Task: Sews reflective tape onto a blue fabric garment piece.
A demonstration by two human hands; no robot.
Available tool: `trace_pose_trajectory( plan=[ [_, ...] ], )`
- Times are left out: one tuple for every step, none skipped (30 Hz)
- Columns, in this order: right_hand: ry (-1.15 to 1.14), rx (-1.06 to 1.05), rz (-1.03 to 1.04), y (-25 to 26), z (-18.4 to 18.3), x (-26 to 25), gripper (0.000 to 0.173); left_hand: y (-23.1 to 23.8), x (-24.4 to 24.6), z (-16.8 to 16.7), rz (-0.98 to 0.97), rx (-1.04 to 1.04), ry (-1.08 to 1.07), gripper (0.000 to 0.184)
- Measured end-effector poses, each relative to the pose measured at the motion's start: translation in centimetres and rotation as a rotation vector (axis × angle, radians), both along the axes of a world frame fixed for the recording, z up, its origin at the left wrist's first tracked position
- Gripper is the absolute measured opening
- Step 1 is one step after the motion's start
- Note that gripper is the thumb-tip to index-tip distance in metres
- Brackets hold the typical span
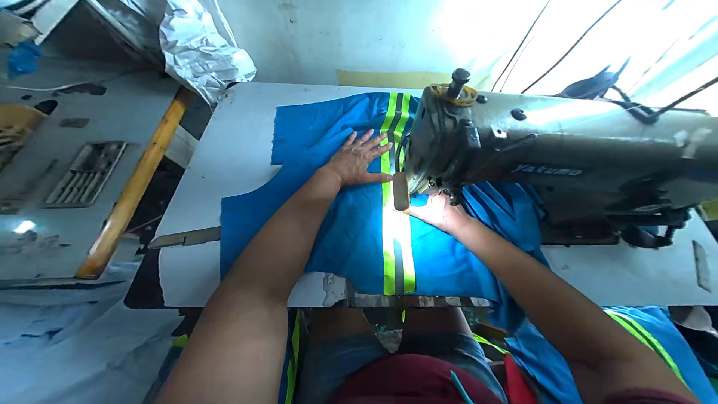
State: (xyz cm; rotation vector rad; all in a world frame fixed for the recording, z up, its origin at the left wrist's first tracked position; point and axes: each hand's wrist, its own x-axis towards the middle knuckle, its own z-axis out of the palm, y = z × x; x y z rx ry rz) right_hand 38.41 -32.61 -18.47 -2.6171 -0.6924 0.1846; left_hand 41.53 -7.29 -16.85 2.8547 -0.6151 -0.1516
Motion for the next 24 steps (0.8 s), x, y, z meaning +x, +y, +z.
trace_pose_trajectory(
  plan=[
    [0.000, -0.016, 0.011, 0.0, 0.0, 0.3, 0.083, 0.0, 0.2, 0.0, 0.001, 0.005, 0.000, 0.084],
    [0.002, -0.031, 0.025, 0.0, -0.1, 0.6, 0.084, 0.0, 0.4, 0.1, 0.007, 0.015, 0.010, 0.084],
    [0.007, -0.043, 0.038, -0.1, -0.2, 0.8, 0.084, 0.0, 0.3, 0.2, 0.019, 0.025, 0.028, 0.084],
    [-0.010, -0.049, 0.052, -0.2, -0.6, 1.0, 0.084, -0.1, 0.3, 0.2, 0.037, 0.031, 0.037, 0.084],
    [-0.030, -0.050, 0.063, -0.3, -0.8, 0.9, 0.082, -0.3, 0.1, 0.2, 0.059, 0.038, 0.035, 0.083],
    [-0.056, -0.044, 0.071, -0.4, -0.8, 0.5, 0.079, -0.8, -0.4, 0.5, 0.087, 0.041, 0.023, 0.082],
    [-0.107, -0.020, 0.085, -0.5, -0.6, -0.3, 0.075, -1.6, -1.3, 1.2, 0.114, 0.038, 0.002, 0.078],
    [-0.163, -0.004, 0.105, -0.7, -0.3, -1.3, 0.074, -2.6, -2.5, 1.9, 0.130, 0.015, -0.046, 0.071],
    [-0.179, -0.013, 0.132, -0.9, 0.3, -2.6, 0.080, -3.8, -3.9, 2.4, 0.134, -0.012, -0.110, 0.059],
    [-0.192, -0.015, 0.168, -1.4, 0.5, -4.1, 0.088, -4.9, -5.7, 2.3, 0.121, -0.063, -0.178, 0.045],
    [-0.221, 0.012, 0.207, -2.2, 0.2, -5.7, 0.093, -5.8, -7.6, 1.3, 0.092, -0.136, -0.236, 0.035],
    [-0.229, 0.062, 0.245, -3.2, -0.4, -7.1, 0.091, -6.4, -9.4, 0.1, 0.055, -0.194, -0.268, 0.035],
    [-0.208, 0.127, 0.277, -4.4, -1.0, -8.5, 0.083, -6.8, -11.2, -0.9, 0.020, -0.203, -0.212, 0.048],
    [-0.202, 0.199, 0.304, -5.7, -1.7, -9.7, 0.071, -6.9, -13.0, -1.7, -0.020, -0.163, -0.142, 0.065],
    [-0.203, 0.256, 0.319, -7.0, -2.3, -10.7, 0.059, -7.0, -14.7, -2.5, -0.066, -0.115, -0.124, 0.078],
    [-0.204, 0.311, 0.321, -8.4, -2.7, -11.6, 0.049, -6.9, -16.3, -2.9, -0.115, -0.096, -0.131, 0.083],
    [-0.203, 0.367, 0.311, -9.6, -3.0, -12.2, 0.041, -6.9, -17.8, -3.1, -0.165, -0.084, -0.135, 0.084],
    [-0.202, 0.427, 0.288, -10.8, -3.1, -12.5, 0.035, -6.9, -19.2, -3.3, -0.212, -0.075, -0.147, 0.080],
    [-0.208, 0.487, 0.255, -11.8, -3.2, -12.6, 0.031, -6.9, -20.6, -3.4, -0.250, -0.068, -0.146, 0.074],
    [-0.217, 0.528, 0.215, -12.4, -3.0, -12.5, 0.029, -7.1, -21.9, -3.2, -0.273, -0.059, -0.140, 0.069],
    [-0.234, 0.538, 0.171, -12.7, -2.4, -12.4, 0.027, -7.4, -23.1, -3.2, -0.280, -0.054, -0.130, 0.068],
    [-0.249, 0.531, 0.131, -12.6, -1.8, -12.3, 0.027, -7.6, -24.2, -3.2, -0.275, -0.067, -0.128, 0.068],
    [-0.259, 0.531, 0.107, -12.0, -1.1, -12.3, 0.025, -7.8, -24.9, -3.3, -0.267, -0.091, -0.141, 0.068],
    [-0.260, 0.540, 0.103, -11.1, -0.6, -12.2, 0.023, -7.9, -25.4, -3.4, -0.262, -0.120, -0.159, 0.068]
  ],
)
